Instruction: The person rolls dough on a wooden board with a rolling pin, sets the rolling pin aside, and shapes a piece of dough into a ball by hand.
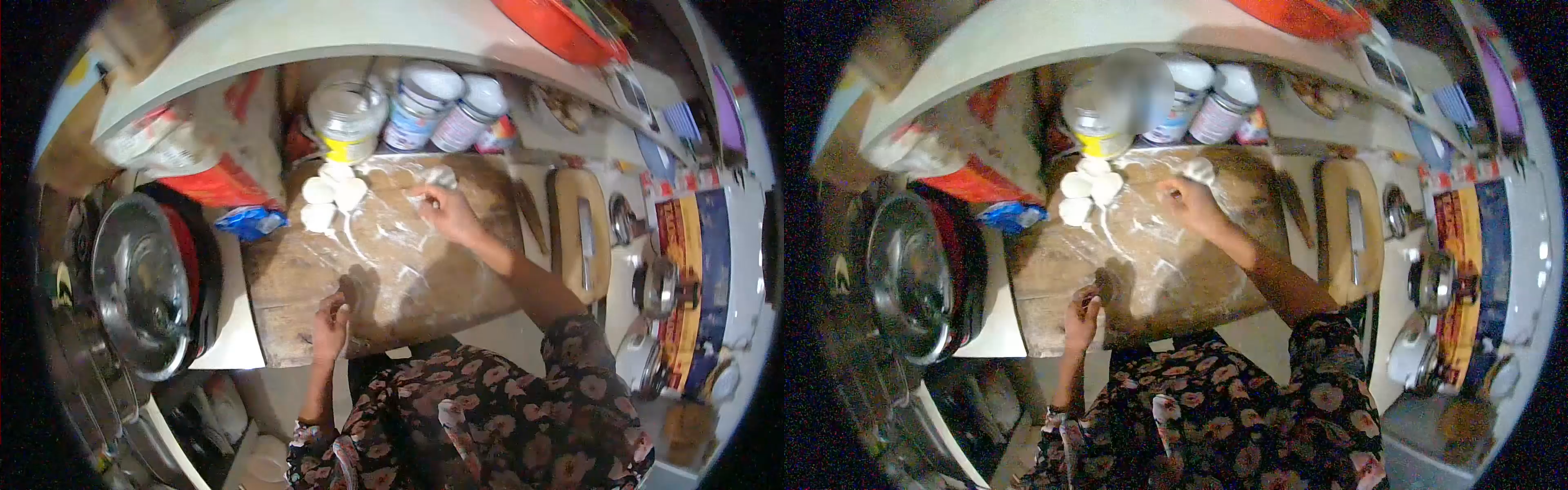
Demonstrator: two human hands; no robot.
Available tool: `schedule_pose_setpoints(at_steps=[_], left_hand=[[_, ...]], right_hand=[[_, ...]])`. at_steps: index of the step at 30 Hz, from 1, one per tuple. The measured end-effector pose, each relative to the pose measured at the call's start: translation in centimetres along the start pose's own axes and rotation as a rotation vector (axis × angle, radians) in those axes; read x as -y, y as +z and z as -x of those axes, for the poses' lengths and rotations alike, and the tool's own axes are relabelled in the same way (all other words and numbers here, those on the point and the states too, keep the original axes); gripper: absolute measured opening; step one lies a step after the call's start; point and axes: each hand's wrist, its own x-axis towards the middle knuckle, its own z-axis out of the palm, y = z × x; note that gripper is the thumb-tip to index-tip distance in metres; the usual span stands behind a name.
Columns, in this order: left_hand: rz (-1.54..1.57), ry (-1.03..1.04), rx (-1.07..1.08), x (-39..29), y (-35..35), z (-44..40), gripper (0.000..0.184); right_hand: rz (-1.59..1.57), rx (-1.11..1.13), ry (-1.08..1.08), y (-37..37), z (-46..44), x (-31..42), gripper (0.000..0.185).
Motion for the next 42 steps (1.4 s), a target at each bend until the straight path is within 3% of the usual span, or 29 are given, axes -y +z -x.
schedule_pose_setpoints(at_steps=[3, 5, 6, 8, 10, 12, 15, 17, 23, 25, 27, 30, 32, 37, 39, 41, 42], left_hand=[[-0.067, 0.006, 0.083, -1.5, 0.8, 0.2, 0.030], [-0.113, -0.022, 0.119, -0.9, 1.8, 0.6, 0.029], [-0.151, -0.049, 0.145, -0.9, 2.1, 0.9, 0.029], [-0.178, -0.078, 0.135, -1.9, 3.5, 1.7, 0.029], [-0.227, -0.089, 0.141, -1.6, 4.7, 2.6, 0.030], [-0.234, -0.110, 0.104, -2.5, 6.5, 3.6, 0.030], [-0.251, -0.117, 0.025, -3.0, 9.9, 5.5, 0.030], [-0.280, -0.182, 0.012, -4.6, 12.4, 6.3, 0.025], [-0.144, -0.234, -0.045, -3.2, 18.3, 7.0, 0.030], [-0.163, -0.224, -0.078, -2.5, 20.0, 6.1, 0.030], [-0.171, -0.179, -0.168, -1.0, 21.8, 4.8, 0.025], [0.080, -0.143, -0.470, -0.1, 23.4, 1.7, 0.033], [0.152, -0.163, -0.498, -1.5, 23.6, -0.4, 0.034], [0.437, -0.225, -0.553, -2.0, 23.9, -3.0, 0.038], [0.327, -0.329, -0.574, -1.7, 24.1, -3.2, 0.035], [-0.403, -0.193, -0.537, -2.5, 26.4, -2.6, 0.027], [-0.505, -0.081, -0.507, -3.5, 27.2, -2.0, 0.019]], right_hand=[[-0.013, -0.055, 0.083, -1.3, 7.1, -7.0, 0.025], [0.245, -0.038, 0.220, -2.8, 10.2, -10.5, 0.023], [0.225, -0.039, 0.225, -3.2, 10.4, -10.6, 0.023], [0.297, 0.003, 0.587, -4.9, 8.6, -10.5, 0.029], [0.506, -0.129, 0.373, -3.5, 6.4, -15.6, 0.044], [0.545, -0.179, 0.228, -3.6, 2.8, -14.9, 0.058], [0.497, -0.135, 0.114, -2.9, -1.9, -14.8, 0.073], [0.622, 0.066, 0.012, -2.0, -3.7, -15.3, 0.075], [0.678, 0.266, 0.032, -1.8, 1.2, -15.0, 0.056], [0.740, 0.210, -0.037, -0.7, 5.7, -14.4, 0.055], [0.596, 0.186, -0.069, 0.5, 9.5, -13.0, 0.054], [0.347, 0.265, 0.019, 1.6, 12.3, -10.8, 0.050], [0.091, 0.150, -0.009, 4.0, 13.8, -12.0, 0.048], [-0.124, 0.095, 0.047, 3.5, 15.8, -11.4, 0.044], [-0.163, 0.098, 0.122, 3.4, 16.4, -12.9, 0.032], [-0.204, 0.088, 0.140, 3.0, 16.5, -12.9, 0.029], [-0.247, 0.081, 0.162, 2.9, 16.6, -12.9, 0.026]])
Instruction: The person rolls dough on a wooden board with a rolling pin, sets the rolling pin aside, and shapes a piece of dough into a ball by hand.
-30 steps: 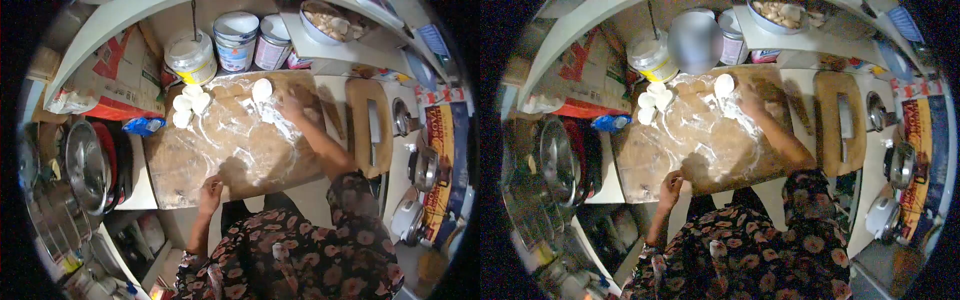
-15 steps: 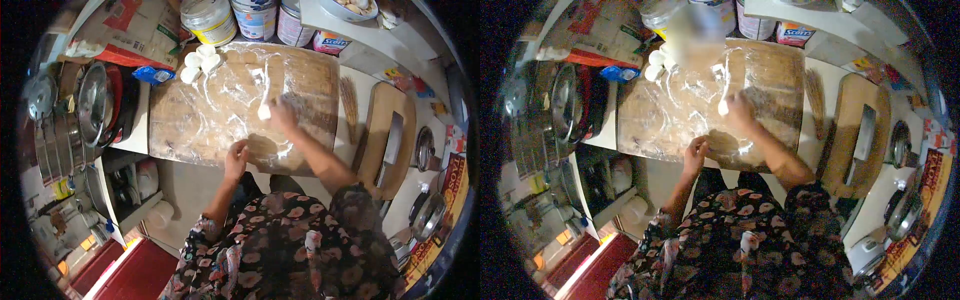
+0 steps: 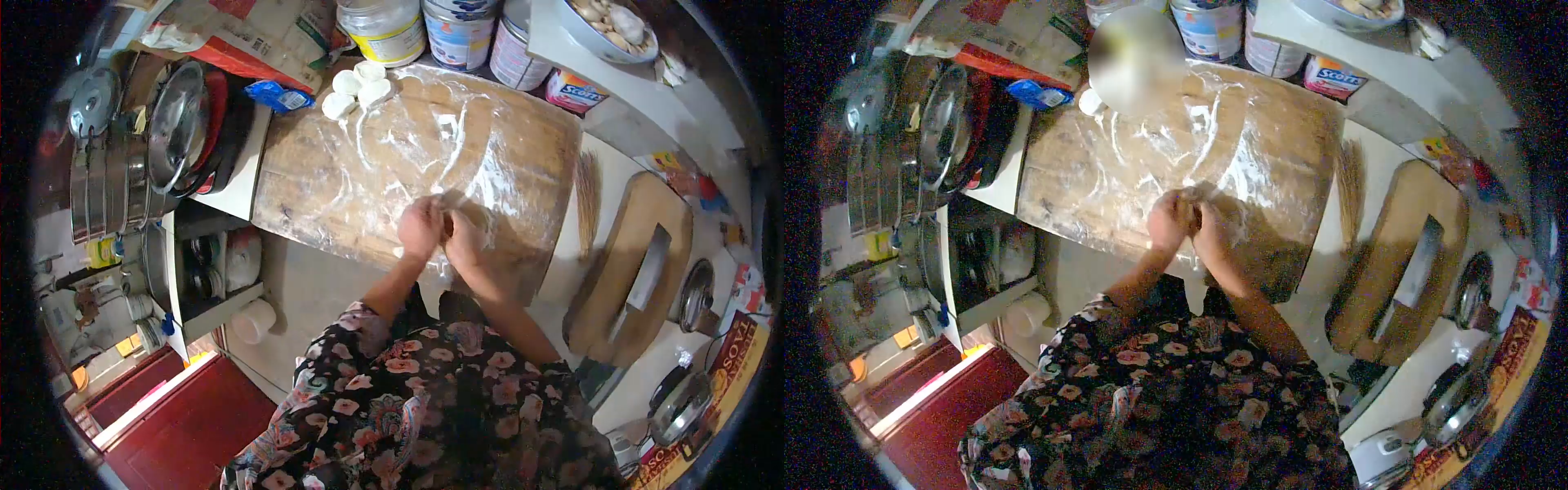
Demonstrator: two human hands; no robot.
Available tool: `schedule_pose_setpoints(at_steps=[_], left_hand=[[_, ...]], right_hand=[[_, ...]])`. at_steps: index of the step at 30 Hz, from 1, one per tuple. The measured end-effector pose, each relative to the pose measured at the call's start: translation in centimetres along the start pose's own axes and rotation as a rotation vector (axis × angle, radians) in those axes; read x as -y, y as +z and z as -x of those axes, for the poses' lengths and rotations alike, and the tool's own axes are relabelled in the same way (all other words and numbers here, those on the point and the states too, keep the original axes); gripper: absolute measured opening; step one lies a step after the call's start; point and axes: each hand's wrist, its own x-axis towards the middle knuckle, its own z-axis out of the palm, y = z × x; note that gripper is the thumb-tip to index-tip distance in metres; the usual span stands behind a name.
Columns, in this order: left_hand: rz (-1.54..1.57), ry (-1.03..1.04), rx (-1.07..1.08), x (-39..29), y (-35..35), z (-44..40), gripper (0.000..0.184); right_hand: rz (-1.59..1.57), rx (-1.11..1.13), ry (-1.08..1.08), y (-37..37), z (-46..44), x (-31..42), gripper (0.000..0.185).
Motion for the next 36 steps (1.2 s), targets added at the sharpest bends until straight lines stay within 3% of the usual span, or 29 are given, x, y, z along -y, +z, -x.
schedule_pose_setpoints(at_steps=[1, 3, 5, 7, 8, 9, 13, 15, 16, 17, 19, 20, 21, 22, 24, 25, 27, 29, 31, 32, 33, 35, 36], left_hand=[[-0.151, 0.178, -0.029, 0.4, 0.4, 0.4, 0.017], [-0.192, 0.319, -0.039, 0.8, 0.6, 0.1, 0.027], [-0.289, 0.396, -0.064, 0.2, -0.1, -1.7, 0.031], [-0.376, 0.470, -0.078, -0.1, 0.0, -4.2, 0.035], [-0.390, 0.465, -0.068, -0.2, 0.3, -5.8, 0.040], [-0.404, 0.462, -0.059, -0.1, 0.6, -7.1, 0.044], [-0.351, 0.448, -0.117, 0.7, 1.5, -8.3, 0.046], [0.001, 0.559, -0.042, 2.6, 1.7, -8.3, 0.044], [0.404, 0.339, 0.237, 3.1, 1.2, -8.1, 0.042], [0.390, 0.345, 0.216, 3.8, 0.5, -7.7, 0.042], [0.876, -0.149, 0.507, 4.3, -2.1, -6.3, 0.040], [0.699, -0.244, 0.349, 3.5, -2.7, -5.0, 0.037], [0.523, -0.336, 0.195, 1.9, -3.4, -3.7, 0.036], [0.524, -0.332, 0.182, 2.6, -3.0, -2.7, 0.036], [-0.102, 0.348, -0.168, 3.0, -2.2, -1.9, 0.040], [-0.087, 0.342, -0.158, 3.0, -1.9, -2.1, 0.040], [-0.377, 0.421, 0.028, 3.0, -1.7, -3.3, 0.046], [-0.419, 0.441, -0.001, 2.7, -1.2, -5.9, 0.049], [-0.411, 0.397, -0.056, 2.3, -0.8, -7.5, 0.048], [-0.394, 0.380, -0.083, 2.2, -0.4, -8.2, 0.047], [-0.379, 0.366, -0.109, 2.3, 0.1, -8.7, 0.046], [-0.316, 0.346, -0.039, 2.9, 0.5, -8.9, 0.045], [-0.401, 0.454, -0.065, 3.0, 0.0, -8.2, 0.044]], right_hand=[[0.001, 0.012, -0.007, 0.2, 0.1, -1.0, 0.026], [0.256, -0.039, -0.097, 0.8, -0.5, -3.1, 0.014], [0.254, 0.010, -0.118, -0.8, -0.4, -1.2, 0.018], [-0.225, 0.071, 0.115, -1.3, -0.5, -0.8, 0.025], [-0.014, 0.026, 0.038, -0.5, -0.5, -3.2, 0.031], [-0.004, 0.030, 0.042, -0.3, -0.6, -3.3, 0.031], [-0.058, -0.042, 0.083, 0.6, -1.9, -1.9, 0.026], [0.010, -0.085, 0.115, 1.2, -3.3, -0.5, 0.020], [0.137, -0.128, -0.015, 1.2, -3.0, 0.3, 0.021], [0.122, -0.120, -0.034, 1.1, -2.5, 1.1, 0.021], [0.419, -0.069, -0.442, 0.9, -1.3, 2.4, 0.025], [0.343, 0.145, -0.300, 1.0, -1.0, 2.6, 0.023], [0.336, 0.149, -0.319, 1.3, -0.7, 3.2, 0.023], [0.375, 0.119, -0.308, 1.5, -0.3, 3.7, 0.023], [0.420, -0.007, -0.300, 1.8, -0.5, 3.7, 0.018], [0.435, -0.006, -0.289, 2.0, -0.5, 3.3, 0.018], [-0.057, -0.140, -0.010, 1.8, -0.8, 1.8, 0.017], [-0.070, -0.211, 0.058, 1.6, -1.0, 0.0, 0.022], [-0.132, -0.007, 0.133, 1.2, -1.9, -0.6, 0.025], [-0.140, -0.045, 0.095, 2.8, -2.5, -4.3, 0.024], [-0.213, -0.041, 0.229, 3.6, -2.9, -5.0, 0.023], [-0.170, -0.045, 0.248, 4.3, -3.7, -4.5, 0.022], [-0.177, -0.054, 0.250, 4.4, -3.3, -3.2, 0.022]])
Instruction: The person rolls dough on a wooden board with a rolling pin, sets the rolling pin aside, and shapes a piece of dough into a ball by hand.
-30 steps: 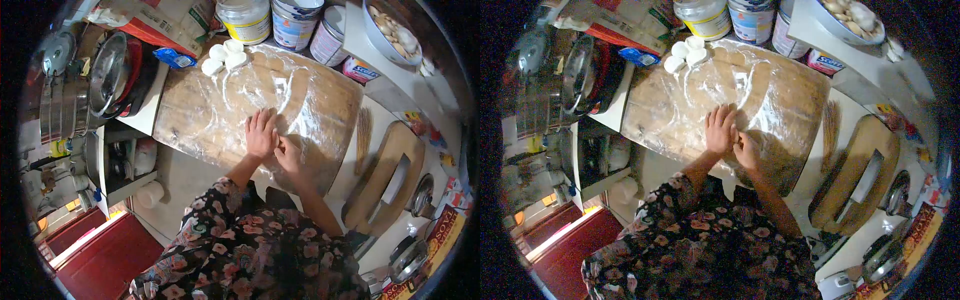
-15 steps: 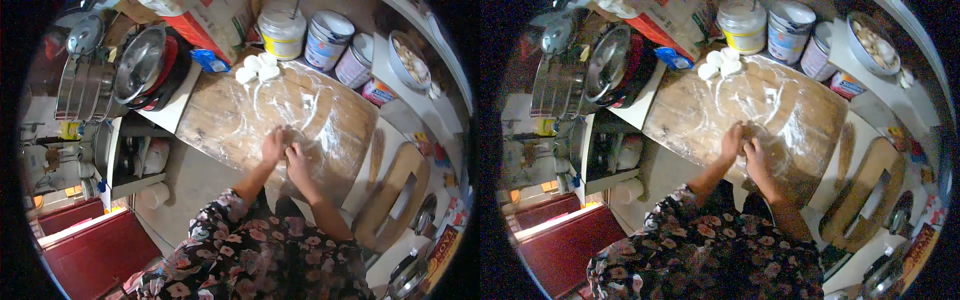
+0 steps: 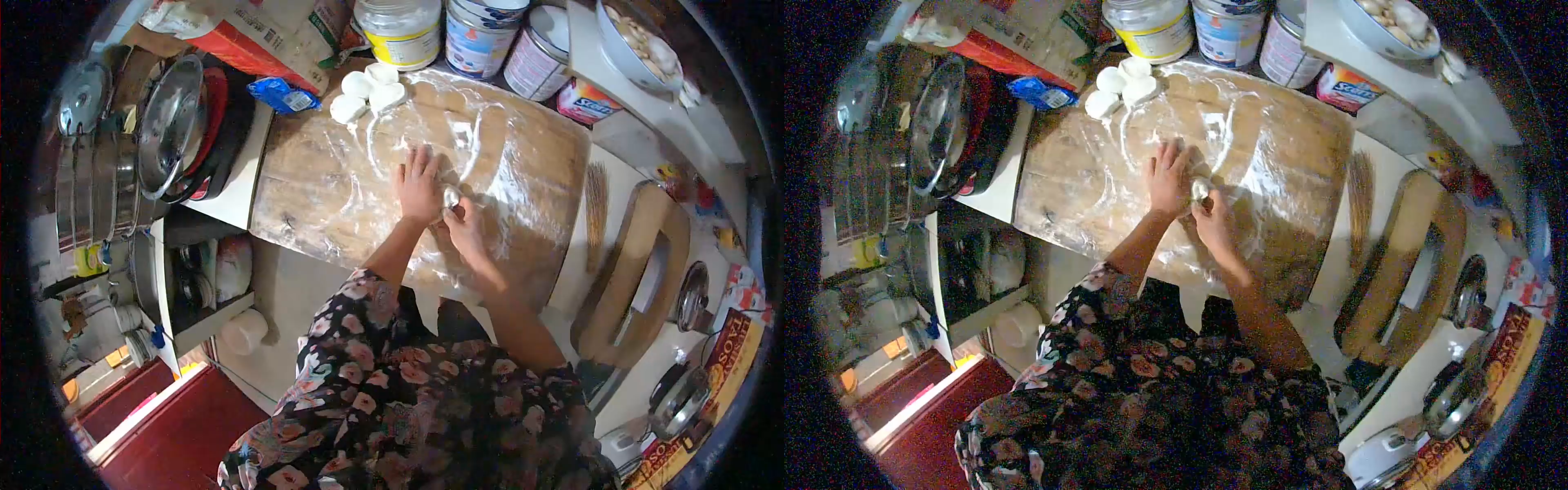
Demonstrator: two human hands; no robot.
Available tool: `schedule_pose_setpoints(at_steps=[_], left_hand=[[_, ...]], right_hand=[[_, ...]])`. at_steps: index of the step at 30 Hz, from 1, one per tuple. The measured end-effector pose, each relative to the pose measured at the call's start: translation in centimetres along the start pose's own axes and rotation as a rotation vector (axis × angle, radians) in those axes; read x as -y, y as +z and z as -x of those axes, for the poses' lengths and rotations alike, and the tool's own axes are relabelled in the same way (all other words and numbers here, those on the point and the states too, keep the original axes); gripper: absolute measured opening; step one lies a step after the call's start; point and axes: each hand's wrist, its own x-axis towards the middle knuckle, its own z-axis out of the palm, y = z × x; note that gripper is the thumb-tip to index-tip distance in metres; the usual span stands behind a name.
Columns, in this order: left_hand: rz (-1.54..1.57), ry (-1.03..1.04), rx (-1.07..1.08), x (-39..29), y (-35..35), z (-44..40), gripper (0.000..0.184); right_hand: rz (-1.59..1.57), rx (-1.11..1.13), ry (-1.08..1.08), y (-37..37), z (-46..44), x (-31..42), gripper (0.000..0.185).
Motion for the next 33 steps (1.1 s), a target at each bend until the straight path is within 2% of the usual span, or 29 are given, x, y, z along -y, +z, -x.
schedule_pose_setpoints(at_steps=[1, 2, 3, 4, 5, 7, 9, 10, 11, 13, 14, 17, 18, 19, 21, 22, 23, 24, 25, 27, 28, 30, 31, 33], left_hand=[[-0.004, 0.009, 0.001, 0.2, -0.7, 0.7, 0.044], [0.748, -0.249, 0.207, 0.5, -1.3, 1.6, 0.044], [1.497, -0.517, 0.414, 0.7, -2.2, 2.3, 0.044], [1.323, -0.453, 0.296, 0.9, -3.0, 3.0, 0.040], [1.316, -0.457, 0.301, 0.3, -3.5, 3.9, 0.040], [1.203, -0.805, 0.050, -1.1, -3.7, 4.9, 0.040], [0.392, -0.092, -0.128, -1.0, -3.1, 5.4, 0.040], [0.319, -0.046, -0.134, -0.7, -2.6, 5.2, 0.038], [0.324, -0.044, -0.128, -0.2, -1.9, 4.6, 0.038], [-0.031, 0.056, -0.072, 0.4, -1.4, 2.9, 0.038], [-0.036, 0.022, -0.039, 0.6, -1.1, 2.2, 0.039], [0.055, -0.079, -0.084, 0.7, -0.6, 0.2, 0.043], [0.055, -0.065, -0.085, 0.9, -0.1, 0.6, 0.043], [0.155, -0.033, -0.046, 1.1, 0.5, 0.9, 0.041], [0.364, 0.057, 0.021, 2.3, 1.2, 2.1, 0.043], [0.977, -0.292, 0.259, 1.4, -0.7, 2.1, 0.045], [1.396, -0.573, 0.275, 0.4, -2.9, 2.9, 0.045], [1.428, -0.765, 0.327, 0.3, -4.6, 3.2, 0.040], [1.420, -0.766, 0.319, 0.1, -4.8, 4.3, 0.040], [0.874, -0.720, 0.165, -0.9, -4.5, 5.9, 0.036], [0.874, -0.715, 0.169, -0.9, -4.1, 6.2, 0.036], [0.250, -0.113, -0.147, -1.0, -3.1, 6.5, 0.033], [0.258, -0.117, -0.138, -0.7, -2.7, 6.0, 0.033], [-0.067, 0.061, -0.044, 0.8, -1.7, 3.4, 0.035]], right_hand=[[0.161, -0.065, -0.167, 0.0, 0.9, 2.2, 0.017], [0.324, -0.129, -0.333, -0.3, 1.6, 3.9, 0.014], [0.317, -0.127, -0.331, -0.6, 2.2, 4.4, 0.014], [0.431, -0.031, -0.484, -0.8, 2.9, 4.9, 0.015], [0.544, 0.064, -0.640, -1.0, 3.6, 5.4, 0.017], [0.632, 0.098, -0.636, -0.7, 4.8, 6.6, 0.015], [0.362, -0.090, -0.522, 0.4, 4.0, 4.9, 0.014], [0.234, -0.079, -0.342, 0.4, 3.6, 4.2, 0.014], [0.237, -0.083, -0.336, 0.3, 3.1, 3.5, 0.014], [-0.007, -0.177, -0.359, 0.2, 2.8, 2.7, 0.017], [-0.002, -0.174, -0.342, 0.0, 3.2, 2.0, 0.017], [0.088, 0.029, -0.239, -0.5, 1.9, 0.7, 0.018], [-0.363, 0.202, 0.148, -0.6, 2.9, 4.0, 0.023], [-0.373, 0.196, 0.138, -0.4, 2.9, 3.7, 0.023], [0.228, -0.171, -0.299, 0.7, 2.6, 3.5, 0.027], [0.294, -0.103, -0.254, 0.1, 3.2, 4.8, 0.030], [0.282, -0.096, -0.266, -0.4, 3.6, 5.6, 0.030], [0.338, -0.011, -0.437, -0.9, 4.1, 6.0, 0.030], [0.392, 0.071, -0.606, -1.1, 4.7, 6.4, 0.030], [0.480, 0.146, -0.630, -0.7, 5.0, 6.1, 0.027], [0.417, 0.086, -0.532, 0.0, 4.6, 4.9, 0.028], [0.309, -0.015, -0.353, 0.2, 4.0, 3.6, 0.029], [0.317, -0.015, -0.343, 0.1, 3.8, 3.6, 0.029], [0.096, -0.068, -0.128, -0.2, 3.3, 3.2, 0.028]])
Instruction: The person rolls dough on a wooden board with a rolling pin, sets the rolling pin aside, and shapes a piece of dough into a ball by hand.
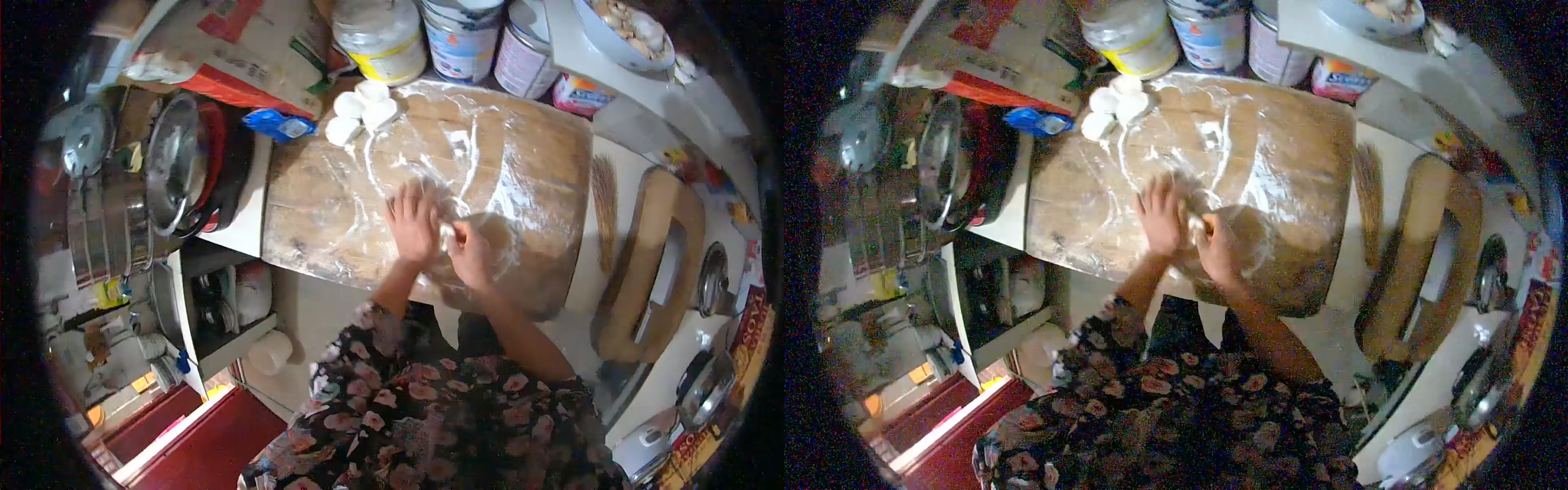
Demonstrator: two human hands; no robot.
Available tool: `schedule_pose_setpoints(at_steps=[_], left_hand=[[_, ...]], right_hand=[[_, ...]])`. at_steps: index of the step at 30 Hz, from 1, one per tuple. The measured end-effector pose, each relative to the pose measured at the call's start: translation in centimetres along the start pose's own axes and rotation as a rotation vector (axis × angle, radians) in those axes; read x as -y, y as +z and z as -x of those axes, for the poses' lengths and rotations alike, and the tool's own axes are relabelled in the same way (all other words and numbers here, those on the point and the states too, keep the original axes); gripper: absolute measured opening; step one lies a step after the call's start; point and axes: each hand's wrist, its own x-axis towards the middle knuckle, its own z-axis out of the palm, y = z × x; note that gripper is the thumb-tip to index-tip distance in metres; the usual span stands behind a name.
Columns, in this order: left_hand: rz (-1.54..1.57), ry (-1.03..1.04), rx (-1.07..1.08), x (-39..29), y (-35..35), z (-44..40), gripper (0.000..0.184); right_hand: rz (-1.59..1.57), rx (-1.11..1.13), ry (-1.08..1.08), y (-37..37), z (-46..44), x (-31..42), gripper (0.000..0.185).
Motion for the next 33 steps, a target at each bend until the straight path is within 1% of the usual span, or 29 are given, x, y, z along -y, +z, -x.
schedule_pose_setpoints(at_steps=[1, 2, 3, 5, 6, 8, 9, 10, 11, 12, 14, 15, 16, 18, 19, 20, 21, 22, 23, 25, 26, 27, 28, 30, 31, 32, 33], left_hand=[[-0.007, -0.015, 0.019, 0.2, 0.0, -1.9, 0.039], [-0.019, -0.036, 0.035, 0.3, 0.1, -3.3, 0.043], [-0.012, -0.037, 0.036, 0.5, 1.1, -4.1, 0.043], [0.126, -0.081, -0.083, 1.0, 3.0, -4.5, 0.046], [0.122, -0.072, -0.085, 1.2, 3.4, -3.8, 0.046], [0.348, 0.008, 0.043, 1.5, 2.9, -2.0, 0.050], [0.636, -0.043, 0.260, 2.0, 1.5, -1.8, 0.044], [1.207, -0.461, 0.324, 0.2, -0.7, -1.0, 0.036], [1.438, -0.758, 0.328, 0.0, -2.5, -0.6, 0.032], [1.657, -1.070, 0.321, 0.1, -3.6, 0.1, 0.029], [0.651, -0.423, 0.178, 0.0, -1.8, 2.9, 0.031], [0.950, -0.819, 0.082, -1.0, -0.7, 3.3, 0.031], [0.955, -0.821, 0.090, -1.2, -0.6, 2.8, 0.031], [0.379, -0.096, -0.117, -1.1, -0.4, 1.9, 0.029], [0.231, -0.031, -0.120, -0.5, 0.1, 0.9, 0.028], [0.109, 0.005, -0.093, 0.1, 0.7, -0.4, 0.028], [0.086, 0.016, -0.104, 1.0, 1.2, -1.9, 0.030], [0.092, -0.033, -0.081, 1.0, 0.7, -3.5, 0.031], [0.112, -0.049, -0.097, 1.3, 1.1, -4.3, 0.033], [0.133, -0.047, -0.108, 1.3, 2.0, -4.2, 0.035], [0.218, -0.016, -0.073, 1.4, 2.4, -3.5, 0.033], [0.297, 0.014, -0.034, 1.7, 2.2, -2.9, 0.032], [0.287, 0.024, -0.032, 1.7, 0.9, -2.4, 0.032], [1.425, -0.582, 0.388, 1.1, -1.8, -0.6, 0.032], [1.420, -0.589, 0.390, 0.5, -3.1, 0.0, 0.032], [1.465, -0.851, 0.287, -0.4, -4.2, 0.3, 0.032], [1.493, -1.111, 0.180, -1.0, -4.7, 0.5, 0.032]], right_hand=[[-0.049, -0.059, -0.040, 0.1, -0.2, -0.8, 0.024], [-0.036, 0.003, 0.032, -0.8, -0.2, 0.7, 0.023], [-0.058, 0.023, 0.051, -0.1, -0.5, -1.4, 0.024], [-0.086, 0.029, 0.064, 0.2, -1.2, -1.8, 0.025], [-0.067, 0.034, 0.096, -0.3, -1.5, 0.8, 0.025], [-0.066, 0.041, 0.123, -0.4, -1.4, 3.0, 0.025], [0.043, 0.001, -0.073, -0.5, -1.1, 3.2, 0.026], [0.158, -0.037, -0.268, -0.7, -1.0, 3.2, 0.029], [0.191, 0.023, -0.398, -0.9, -0.6, 2.5, 0.032], [0.185, 0.032, -0.395, -0.8, 0.1, 2.8, 0.032], [0.470, 0.262, -0.509, -1.1, 1.0, 3.5, 0.029], [0.334, 0.158, -0.419, -0.3, 1.0, 2.8, 0.024], [0.340, 0.156, -0.413, 0.1, 0.5, 2.1, 0.024], [0.111, -0.093, -0.205, 0.6, -0.1, 0.6, 0.020], [0.162, -0.074, -0.118, 0.3, -0.4, 0.6, 0.018], [0.169, -0.075, -0.107, 0.2, -0.6, 0.5, 0.018], [0.103, -0.093, -0.106, 0.2, -0.4, 0.3, 0.018], [0.035, -0.112, -0.112, 0.1, -0.4, 0.2, 0.018], [-0.048, 0.028, -0.010, 0.8, -1.0, -2.3, 0.020], [0.012, 0.031, -0.003, 0.5, -1.3, -0.4, 0.020], [0.066, 0.047, 0.004, 0.6, -1.3, 0.8, 0.019], [0.036, -0.018, -0.091, 1.1, -1.2, 0.9, 0.021], [0.022, -0.023, -0.092, 1.0, -1.0, 1.6, 0.021], [0.089, 0.045, -0.285, -0.4, -0.4, 2.6, 0.024], [0.128, 0.086, -0.415, -1.2, 0.2, 3.2, 0.026], [0.124, 0.088, -0.413, -1.0, 0.5, 3.2, 0.026], [0.294, 0.166, -0.417, -0.7, 0.8, 3.1, 0.026]])
